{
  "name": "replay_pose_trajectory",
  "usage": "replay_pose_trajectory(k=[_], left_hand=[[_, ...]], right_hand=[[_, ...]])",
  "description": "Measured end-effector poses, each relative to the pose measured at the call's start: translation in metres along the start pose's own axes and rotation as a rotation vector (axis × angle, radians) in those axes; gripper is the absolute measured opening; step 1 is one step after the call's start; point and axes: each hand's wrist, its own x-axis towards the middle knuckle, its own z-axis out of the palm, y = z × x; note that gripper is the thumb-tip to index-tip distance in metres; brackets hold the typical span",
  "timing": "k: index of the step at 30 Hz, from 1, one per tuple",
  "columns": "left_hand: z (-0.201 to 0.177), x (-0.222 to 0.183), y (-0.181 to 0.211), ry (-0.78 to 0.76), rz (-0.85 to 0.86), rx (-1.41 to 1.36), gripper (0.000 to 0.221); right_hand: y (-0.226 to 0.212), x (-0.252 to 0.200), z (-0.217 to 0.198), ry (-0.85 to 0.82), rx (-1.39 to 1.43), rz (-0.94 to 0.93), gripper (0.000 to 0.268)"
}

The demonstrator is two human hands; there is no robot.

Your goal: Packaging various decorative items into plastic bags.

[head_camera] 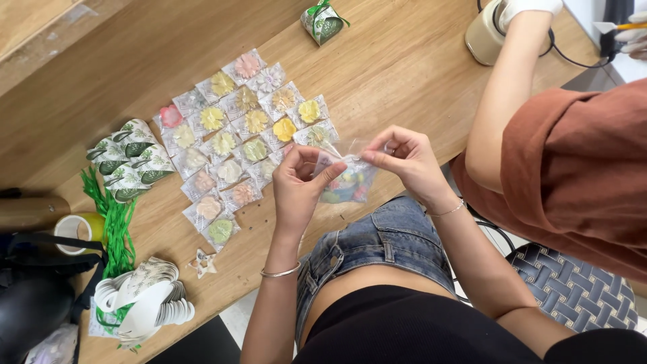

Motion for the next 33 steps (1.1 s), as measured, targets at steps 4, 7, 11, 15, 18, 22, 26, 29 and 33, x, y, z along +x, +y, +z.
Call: replay_pose_trajectory(k=[4, 7, 11, 15, 18, 22, 26, 29, 33], left_hand=[[-0.001, -0.001, -0.009, -0.006, -0.012, -0.075, 0.021], [0.0, -0.001, -0.011, 0.043, 0.007, -0.087, 0.014], [0.004, -0.001, -0.008, 0.198, 0.08, -0.031, 0.013], [0.003, -0.002, -0.005, 0.261, 0.12, -0.011, 0.015], [0.001, -0.003, 0.006, 0.194, 0.115, 0.055, 0.015], [0.0, 0.001, 0.006, 0.18, 0.125, 0.089, 0.015], [0.001, 0.002, 0.002, 0.175, 0.139, 0.006, 0.014], [0.003, 0.001, -0.001, 0.226, 0.142, 0.001, 0.013], [0.001, -0.005, -0.003, 0.277, 0.135, -0.029, 0.013]], right_hand=[[-0.002, 0.011, 0.0, 0.062, 0.058, 0.007, 0.005], [-0.002, 0.015, -0.001, 0.066, 0.062, 0.002, 0.009], [-0.019, 0.022, 0.011, 0.098, 0.092, -0.016, 0.049], [-0.002, 0.028, 0.006, 0.092, -0.098, -0.191, 0.062], [-0.017, 0.032, 0.013, 0.014, -0.008, -0.208, 0.059], [-0.02, 0.03, 0.008, -0.04, -0.028, -0.244, 0.058], [-0.014, 0.026, 0.005, -0.063, 0.057, -0.19, 0.064], [0.001, 0.025, -0.003, -0.033, 0.05, -0.161, 0.053], [0.011, 0.024, -0.013, -0.062, -0.107, -0.042, 0.029]])
